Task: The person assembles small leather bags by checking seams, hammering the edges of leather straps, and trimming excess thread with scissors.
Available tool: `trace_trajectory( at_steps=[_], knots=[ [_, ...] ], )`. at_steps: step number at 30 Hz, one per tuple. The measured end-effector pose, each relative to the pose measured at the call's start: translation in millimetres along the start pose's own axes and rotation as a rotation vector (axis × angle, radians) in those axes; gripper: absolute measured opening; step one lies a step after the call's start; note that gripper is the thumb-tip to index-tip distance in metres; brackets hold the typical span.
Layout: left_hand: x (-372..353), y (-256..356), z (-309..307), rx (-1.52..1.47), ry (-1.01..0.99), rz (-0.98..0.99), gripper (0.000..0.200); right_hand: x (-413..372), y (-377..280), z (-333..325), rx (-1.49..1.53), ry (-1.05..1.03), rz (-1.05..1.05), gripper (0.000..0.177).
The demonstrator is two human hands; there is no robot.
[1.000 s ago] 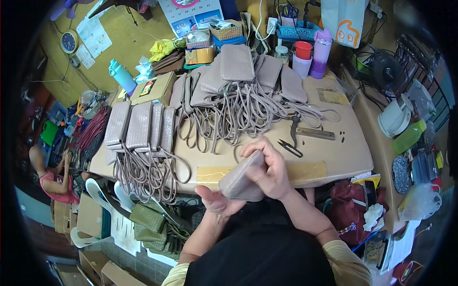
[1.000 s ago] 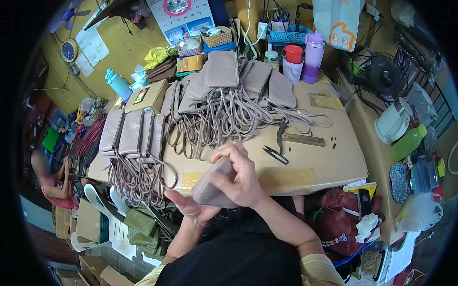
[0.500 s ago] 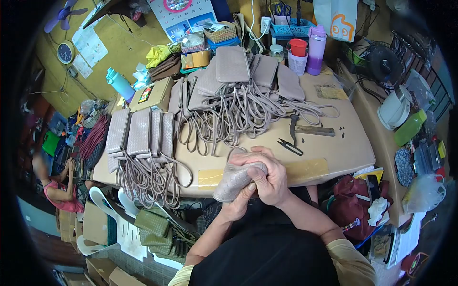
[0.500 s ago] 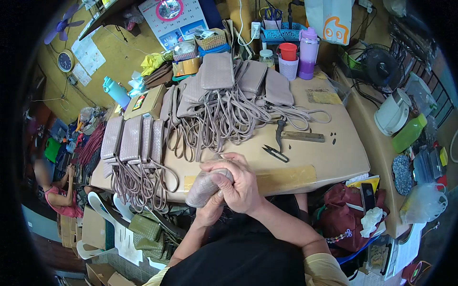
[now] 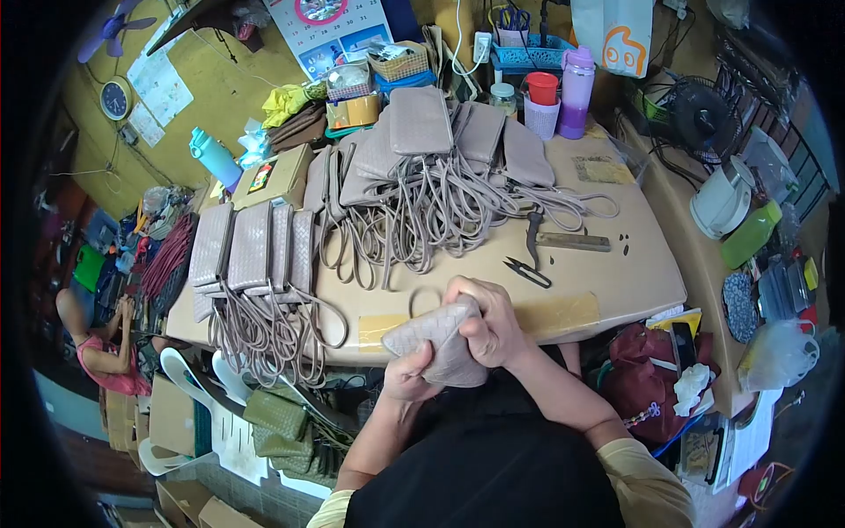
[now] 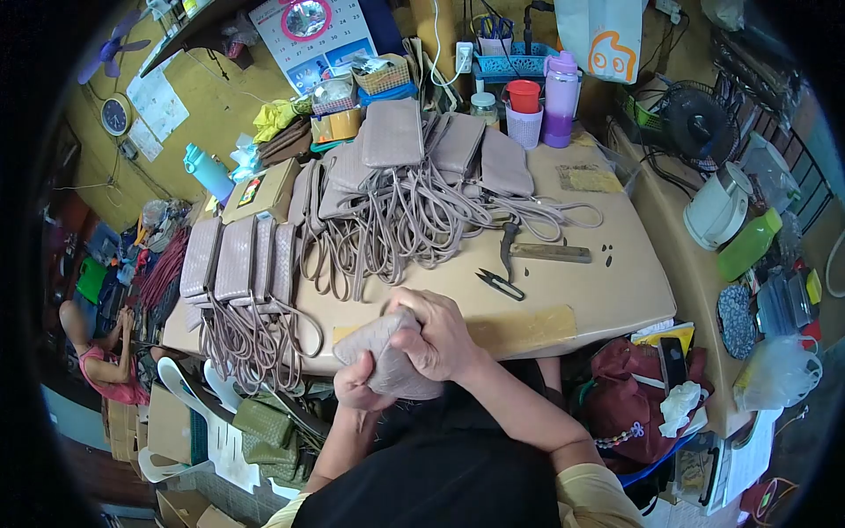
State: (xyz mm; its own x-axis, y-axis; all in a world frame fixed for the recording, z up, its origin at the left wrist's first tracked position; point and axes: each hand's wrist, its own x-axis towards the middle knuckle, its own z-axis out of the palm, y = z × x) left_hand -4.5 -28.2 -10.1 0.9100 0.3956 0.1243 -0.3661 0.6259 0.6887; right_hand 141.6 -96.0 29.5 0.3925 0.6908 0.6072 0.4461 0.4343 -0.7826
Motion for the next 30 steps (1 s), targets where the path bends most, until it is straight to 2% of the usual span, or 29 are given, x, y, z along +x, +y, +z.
trace_trajectory(
  at_steps=[2, 4, 6, 7, 8, 10, 11, 12, 13, 14, 16, 17, 18, 19, 20, 21, 22, 24, 25, 26, 28, 29, 30],
  knots=[
    [-2, -4, -4, -0.239, -0.071, -0.104, 0.068, -5, -1, -6, -0.026, -0.114, -0.051, 0.072],
    [-8, -2, -7, -0.291, -0.139, -0.073, 0.069, -8, -3, -8, 0.016, -0.153, -0.013, 0.071],
    [-14, 0, -15, -0.410, -0.190, 0.292, 0.075, -22, 18, -5, 0.009, -0.270, 0.054, 0.066],
    [-17, 8, -16, -0.413, -0.187, 0.289, 0.075, -34, 28, 10, 0.082, -0.162, 0.127, 0.058],
    [-20, 19, -14, -0.334, -0.150, 0.266, 0.077, -46, 35, 12, 0.082, -0.163, 0.134, 0.058],
    [-9, 29, -5, -0.262, -0.117, 0.257, 0.079, -48, 34, 8, -0.143, -0.204, 0.566, 0.046],
    [0, 34, -1, -0.357, -0.158, 0.255, 0.077, -41, 35, 1, -0.248, -0.203, 0.525, 0.046],
    [5, 40, 3, -0.446, -0.204, 0.248, 0.076, -40, 46, -6, -0.238, -0.155, 0.300, 0.055],
    [5, 46, 12, -0.261, -0.092, 0.266, 0.068, -33, 35, -12, -0.090, -0.036, 0.150, 0.056],
    [6, 46, 14, -0.258, -0.091, 0.264, 0.068, -26, 21, -14, -0.086, -0.034, 0.151, 0.056],
    [8, 42, 21, 0.296, 0.151, 0.078, 0.071, -6, -29, -17, -0.066, 0.067, -0.174, 0.050],
    [12, 38, 33, 0.302, 0.311, -0.042, 0.074, -4, -37, -17, -0.063, 0.067, -0.172, 0.050],
    [13, 34, 16, 0.285, 0.113, -0.108, 0.074, -2, -42, -18, -0.319, -0.049, -0.230, 0.043],
    [18, 23, 6, 0.392, 0.185, -0.135, 0.071, 0, -45, -19, -0.574, -0.164, -0.285, 0.038],
    [22, 16, 0, 0.501, 0.257, -0.163, 0.068, 1, -37, -20, -0.573, -0.159, -0.286, 0.038],
    [28, 39, 22, 1.206, -0.052, -0.080, 0.070, 1, -23, -24, -0.539, -0.065, -0.226, 0.031],
    [27, 52, 48, 1.497, -0.102, -0.174, 0.066, 4, -11, -31, -0.508, 0.030, -0.173, 0.024],
    [12, 42, 48, 1.811, -0.227, 0.058, 0.054, 7, -1, -50, -0.430, -0.052, 0.202, 0.021],
    [9, 41, 50, 1.824, -0.312, -0.018, 0.044, 2, 8, -52, -0.433, -0.115, 0.295, 0.017],
    [6, 43, 47, 1.822, -0.320, -0.016, 0.044, -3, 19, -54, -0.438, -0.109, 0.297, 0.017],
    [-5, 54, 36, 2.019, -0.358, -0.293, 0.038, -12, 37, -56, -0.515, -0.092, 0.473, 0.018],
    [-6, 57, 18, 1.968, -0.332, -0.012, 0.030, -9, 41, -67, -0.419, -0.074, 0.652, 0.017],
    [0, 61, 16, 1.894, -0.298, 0.264, 0.023, -10, 46, -71, -0.419, -0.075, 0.655, 0.017]
  ],
)
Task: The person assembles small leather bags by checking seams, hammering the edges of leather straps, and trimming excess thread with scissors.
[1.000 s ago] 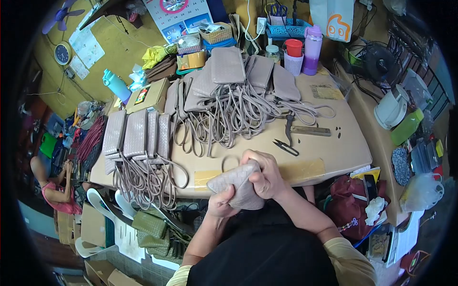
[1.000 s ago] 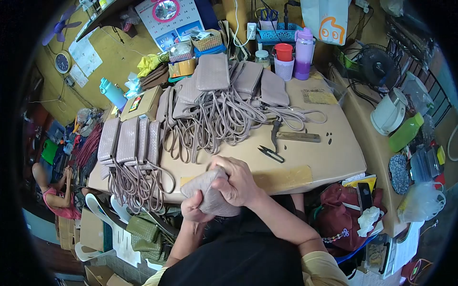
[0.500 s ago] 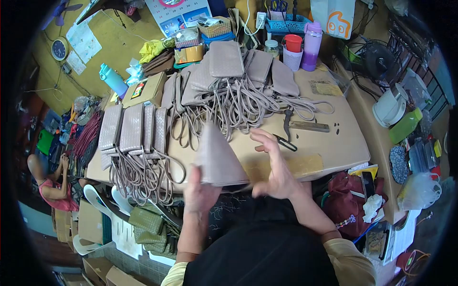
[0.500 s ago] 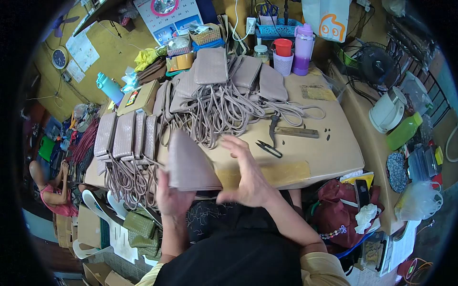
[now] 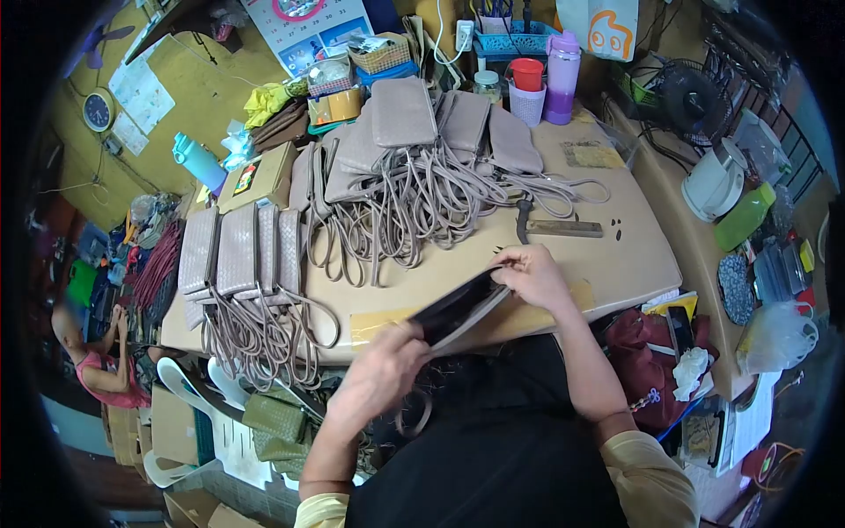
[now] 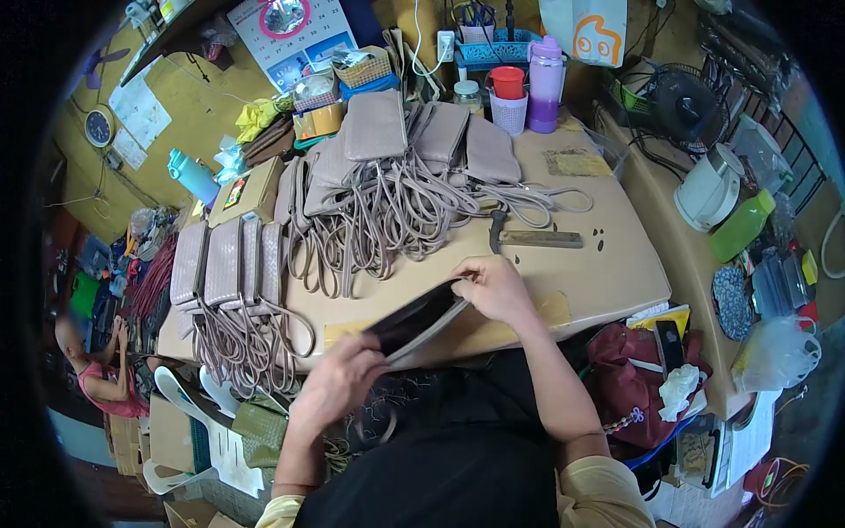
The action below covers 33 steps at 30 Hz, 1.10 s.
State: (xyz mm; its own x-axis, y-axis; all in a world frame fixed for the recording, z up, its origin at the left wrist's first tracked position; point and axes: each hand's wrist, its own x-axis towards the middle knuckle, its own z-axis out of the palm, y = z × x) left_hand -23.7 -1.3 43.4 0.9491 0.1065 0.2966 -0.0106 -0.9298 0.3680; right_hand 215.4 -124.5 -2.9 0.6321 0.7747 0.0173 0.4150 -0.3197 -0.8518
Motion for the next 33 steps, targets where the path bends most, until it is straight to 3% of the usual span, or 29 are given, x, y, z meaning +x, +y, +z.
trace_trajectory(
  at_steps=[2, 3, 4, 6, 7, 10, 12, 13, 14, 18, 21, 22, 24, 26, 28, 29, 30, 33],
  knots=[
    [5, 4, -11, 0.455, 0.259, -0.017, 0.023, 6, 17, 5, 0.054, 0.046, -0.004, 0.016],
    [1, -13, -3, 0.384, 0.319, -0.087, 0.023, 12, 31, 7, 0.144, -0.013, 0.029, 0.021],
    [-11, -40, 20, 0.014, 0.318, -0.246, 0.022, 13, 37, 7, 0.147, -0.018, 0.027, 0.021],
    [-18, -60, 34, -0.288, 0.229, -0.514, 0.018, 14, 42, 7, 0.586, -0.239, -0.125, 0.033],
    [-20, -70, 39, -0.290, 0.229, -0.512, 0.018, 7, 21, -3, 0.306, -0.195, -0.279, 0.042],
    [-25, -76, 50, -0.362, 0.309, -0.439, 0.025, 8, 31, 14, 0.257, -0.018, -0.385, 0.035],
    [-19, -68, 52, -0.748, 0.604, -0.410, 0.042, -2, 22, 19, 0.340, 0.076, -0.330, 0.027],
    [-17, -58, 41, -0.797, 0.601, -0.460, 0.056, -9, 14, 17, 0.402, 0.076, -0.251, 0.024],
    [-15, -57, 41, -0.857, 0.664, -0.469, 0.056, -14, 10, 19, 0.464, 0.077, -0.169, 0.020],
    [-25, -54, 31, -0.849, 0.572, -0.535, 0.043, -22, 10, 29, 0.288, 0.332, -0.363, 0.022],
    [-26, -45, 19, -0.879, 0.508, -0.667, 0.028, -25, 2, 26, 0.368, 0.329, -0.368, 0.027],
    [-15, -35, 10, -0.881, 0.510, -0.662, 0.028, -25, 0, 24, 0.398, 0.295, -0.371, 0.026],
    [5, -15, -2, 0.332, 0.665, -0.317, 0.029, -31, -17, 26, 0.347, 0.350, -0.411, 0.027],
    [1, -15, 19, -0.098, 0.656, -0.252, 0.031, -31, -27, 39, 0.306, 0.399, -0.459, 0.028],
    [20, 10, 25, -0.268, 0.603, -0.172, 0.035, -30, -28, 56, 0.231, 0.506, -0.560, 0.031],
    [31, 19, 26, -0.393, 0.593, -0.226, 0.034, -25, -30, 59, 0.140, 0.546, -0.735, 0.029],
    [42, 24, 28, -0.518, 0.582, -0.280, 0.033, -22, -29, 62, 0.146, 0.538, -0.738, 0.029],
    [51, 17, 39, -0.511, 0.622, -0.293, 0.029, -14, -28, 66, 0.002, 0.601, -0.924, 0.026]
  ],
)
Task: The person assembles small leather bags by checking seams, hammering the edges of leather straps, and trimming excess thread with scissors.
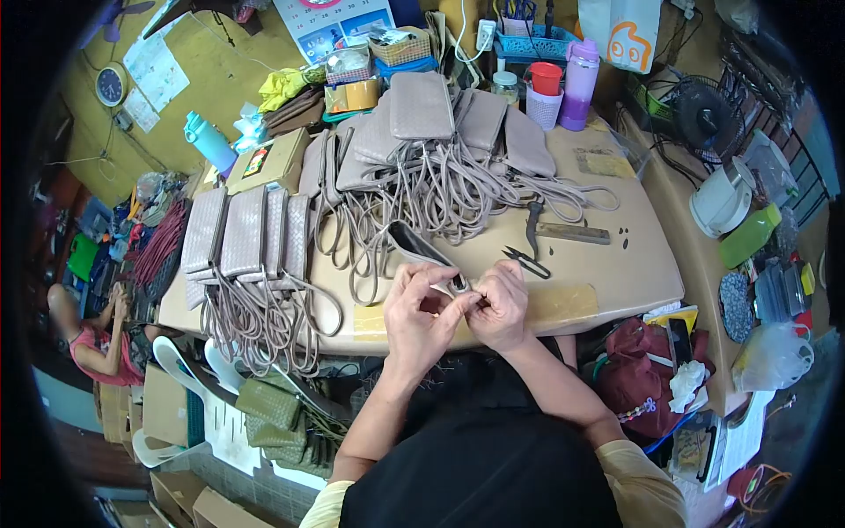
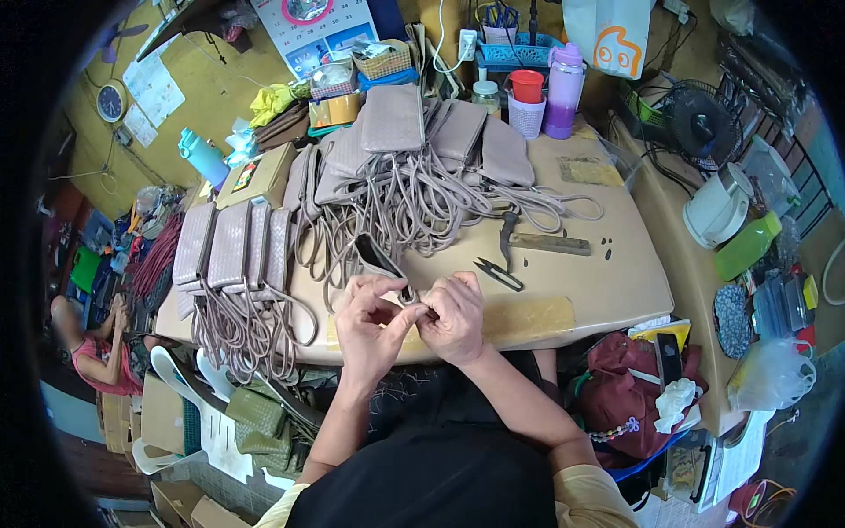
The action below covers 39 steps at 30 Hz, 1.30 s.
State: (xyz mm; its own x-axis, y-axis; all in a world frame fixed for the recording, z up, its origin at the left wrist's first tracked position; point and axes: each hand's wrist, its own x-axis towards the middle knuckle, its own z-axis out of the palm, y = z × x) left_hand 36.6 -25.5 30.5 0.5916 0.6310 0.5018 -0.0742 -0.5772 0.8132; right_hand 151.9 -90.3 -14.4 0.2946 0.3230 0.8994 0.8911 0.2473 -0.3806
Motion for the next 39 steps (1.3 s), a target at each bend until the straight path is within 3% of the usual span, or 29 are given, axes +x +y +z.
trace_trajectory(
  at_steps=[4, 6, 7, 10, 12, 15, 16, 17, 19, 21, 23, 25, 29, 31, 33, 35, 36, 39],
  knots=[
    [-4, -16, 7, 0.026, 0.027, 0.073, 0.024, 2, 3, -8, -0.023, -0.100, 0.019, 0.027],
    [-1, -19, 5, 0.079, 0.063, 0.148, 0.012, 12, 3, -21, 0.098, -0.570, 0.272, 0.027],
    [-1, -22, 4, 0.085, 0.064, 0.143, 0.012, 9, 13, -32, 0.140, -0.637, 0.284, 0.034],
    [-9, -41, 8, 0.076, -0.028, -0.012, 0.007, -19, 67, -43, -0.099, -0.502, 0.279, 0.039],
    [-13, -50, 15, 0.066, -0.062, -0.006, 0.007, -36, 85, -44, -0.574, -0.452, 0.307, 0.030],
    [-13, -51, 17, 0.081, -0.118, -0.032, 0.008, -52, 94, -39, -0.604, -0.545, 0.322, 0.020],
    [-11, -53, 16, -0.055, -0.129, -0.204, 0.009, -54, 96, -40, -0.604, -0.552, 0.326, 0.020],
    [-8, -55, 15, -0.191, -0.135, -0.371, 0.011, -53, 100, -40, -0.574, -0.499, 0.295, 0.016],
    [-7, -60, 11, -0.201, -0.166, -0.389, 0.014, -46, 92, -41, -0.540, -0.445, 0.266, 0.012],
    [-3, -66, 8, -0.328, -0.210, -0.516, 0.013, -37, 77, -38, -0.196, -0.403, 0.879, 0.014],
    [-3, -74, 4, -0.353, -0.244, -0.523, 0.014, -43, 58, -29, 0.243, -0.233, 0.787, 0.021],
    [-1, -75, 3, -0.589, -0.266, -0.610, 0.012, -23, 17, -36, 0.414, -0.487, 0.841, 0.032],
    [0, -61, 3, -0.703, -0.252, -0.620, 0.009, -11, 0, -25, 0.360, -0.453, 0.686, 0.032],
    [0, -43, 2, -0.264, -0.223, -0.342, 0.014, -5, 4, -27, 0.152, -0.491, 0.695, 0.021],
    [0, -41, -4, -0.177, -0.289, -0.331, 0.023, -1, 6, -32, 0.109, -0.495, 0.680, 0.018],
    [2, -28, -8, 0.233, -0.415, -0.209, 0.025, -4, 14, -35, 0.094, -0.515, 0.523, 0.018],
    [0, -27, -5, 0.325, -0.330, -0.033, 0.025, -3, 13, -35, 0.093, -0.516, 0.524, 0.018],
    [8, -19, 6, 0.350, -0.338, 0.106, 0.027, 1, 10, -35, -0.029, -0.426, 0.396, 0.022]
  ],
)
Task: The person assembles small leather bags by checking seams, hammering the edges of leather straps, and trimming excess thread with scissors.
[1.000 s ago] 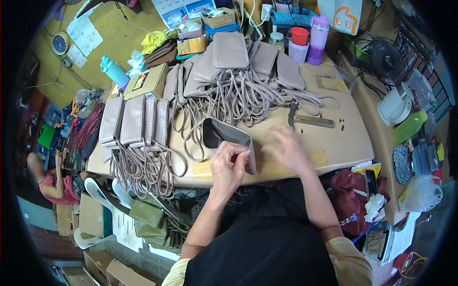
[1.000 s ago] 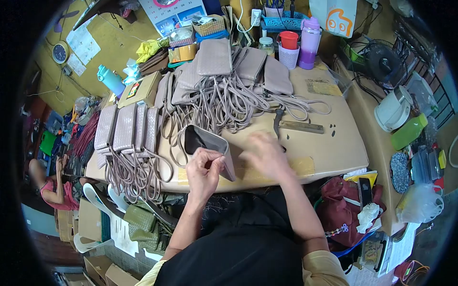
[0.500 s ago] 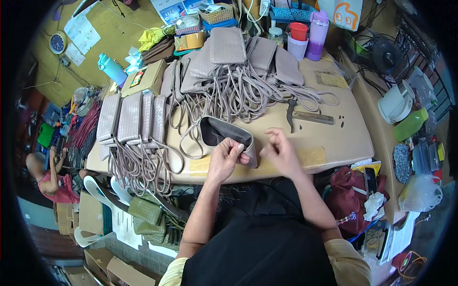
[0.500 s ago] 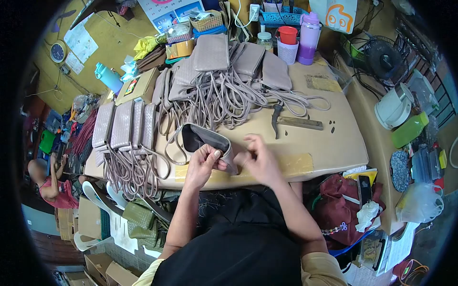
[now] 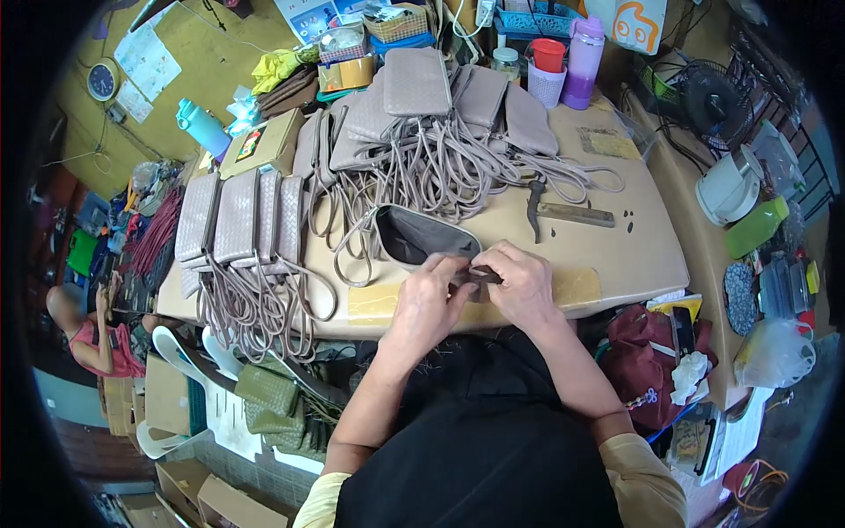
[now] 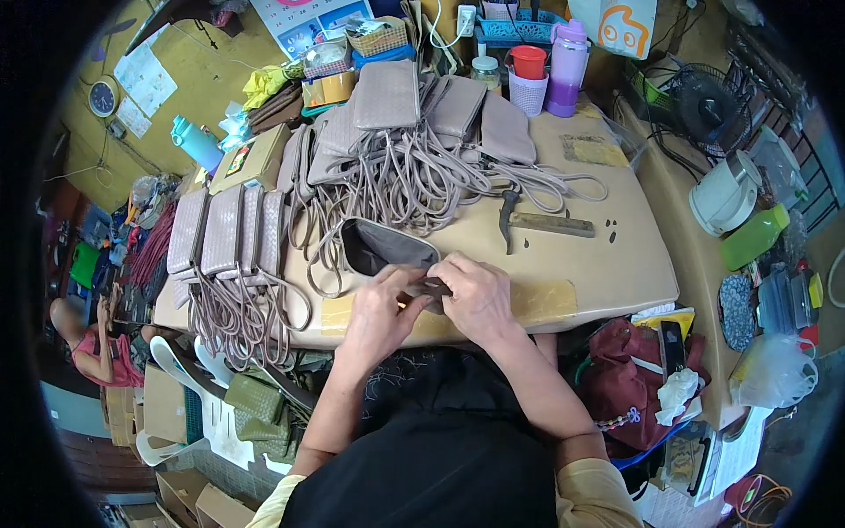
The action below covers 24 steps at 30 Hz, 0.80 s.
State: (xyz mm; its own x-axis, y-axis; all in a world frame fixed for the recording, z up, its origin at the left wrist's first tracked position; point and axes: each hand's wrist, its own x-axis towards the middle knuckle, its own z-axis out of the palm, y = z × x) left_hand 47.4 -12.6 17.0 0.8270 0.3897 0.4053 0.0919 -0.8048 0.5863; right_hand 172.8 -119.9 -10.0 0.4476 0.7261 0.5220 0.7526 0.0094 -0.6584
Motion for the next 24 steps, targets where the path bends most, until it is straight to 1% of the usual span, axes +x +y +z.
trace_trajectory(
  at_steps=[1, 2, 3, 4, 5, 6, 8, 9, 10, 11, 12, 13, 14, 15, 16, 18, 19, 21, 24],
  knots=[
    [4, 3, 1, -0.075, -0.047, -0.112, 0.026, 1, 0, 0, -0.085, 0.013, -0.020, 0.022],
    [8, 2, 3, -0.075, -0.045, -0.111, 0.026, 2, 0, -1, -0.171, 0.028, -0.042, 0.022],
    [12, -2, 7, -0.189, -0.037, -0.180, 0.026, 3, 1, -1, -0.172, 0.029, -0.045, 0.022],
    [14, -6, 11, -0.303, -0.030, -0.248, 0.025, 4, 3, 0, -0.104, 0.030, -0.002, 0.020],
    [11, -10, 17, -0.302, -0.002, -0.206, 0.022, 5, 6, 1, -0.038, 0.032, 0.042, 0.018],
    [11, -9, 19, -0.302, -0.004, -0.202, 0.022, 5, 9, 3, -0.039, 0.036, 0.043, 0.018],
    [10, -6, 22, -0.262, 0.028, -0.250, 0.019, 4, 17, 8, 0.179, -0.019, 0.251, 0.012],
    [10, -10, 27, -0.314, 0.080, -0.238, 0.015, 5, 23, 7, 0.180, -0.014, 0.250, 0.012],
    [9, -13, 29, -0.311, 0.077, -0.234, 0.015, 5, 32, 2, 0.591, -0.089, 0.489, 0.014],
    [8, -14, 30, -0.302, 0.117, -0.212, 0.013, 5, 36, 0, 1.007, -0.167, 0.722, 0.018],
    [9, -12, 29, -0.294, 0.158, -0.193, 0.011, 5, 33, -1, 1.008, -0.166, 0.722, 0.018],
    [9, -9, 26, -0.294, 0.157, -0.193, 0.011, 4, 30, -3, 0.766, -0.038, 0.506, 0.019],
    [10, -3, 22, -0.274, 0.102, -0.257, 0.008, 3, 24, -8, 0.520, 0.084, 0.290, 0.020],
    [11, 2, 17, -0.254, 0.044, -0.322, 0.006, 2, 10, -20, 0.315, 0.070, 0.297, 0.025],
    [12, 3, 15, -0.254, 0.039, -0.320, 0.006, -1, 6, -25, 0.315, 0.074, 0.300, 0.025],
    [16, 3, 11, -0.031, 0.017, -0.120, 0.006, -9, 0, -33, -0.055, 0.007, 0.185, 0.031],
    [18, 5, 6, -0.032, 0.015, -0.119, 0.006, -12, -6, -37, -0.056, 0.008, 0.187, 0.031],
    [21, 12, -5, 0.145, -0.034, -0.013, 0.007, -17, -17, -40, -0.187, -0.060, 0.249, 0.031],
    [28, 9, -10, 0.132, -0.096, -0.001, 0.008, -22, -18, -38, -0.207, -0.034, 0.202, 0.028]
  ],
)
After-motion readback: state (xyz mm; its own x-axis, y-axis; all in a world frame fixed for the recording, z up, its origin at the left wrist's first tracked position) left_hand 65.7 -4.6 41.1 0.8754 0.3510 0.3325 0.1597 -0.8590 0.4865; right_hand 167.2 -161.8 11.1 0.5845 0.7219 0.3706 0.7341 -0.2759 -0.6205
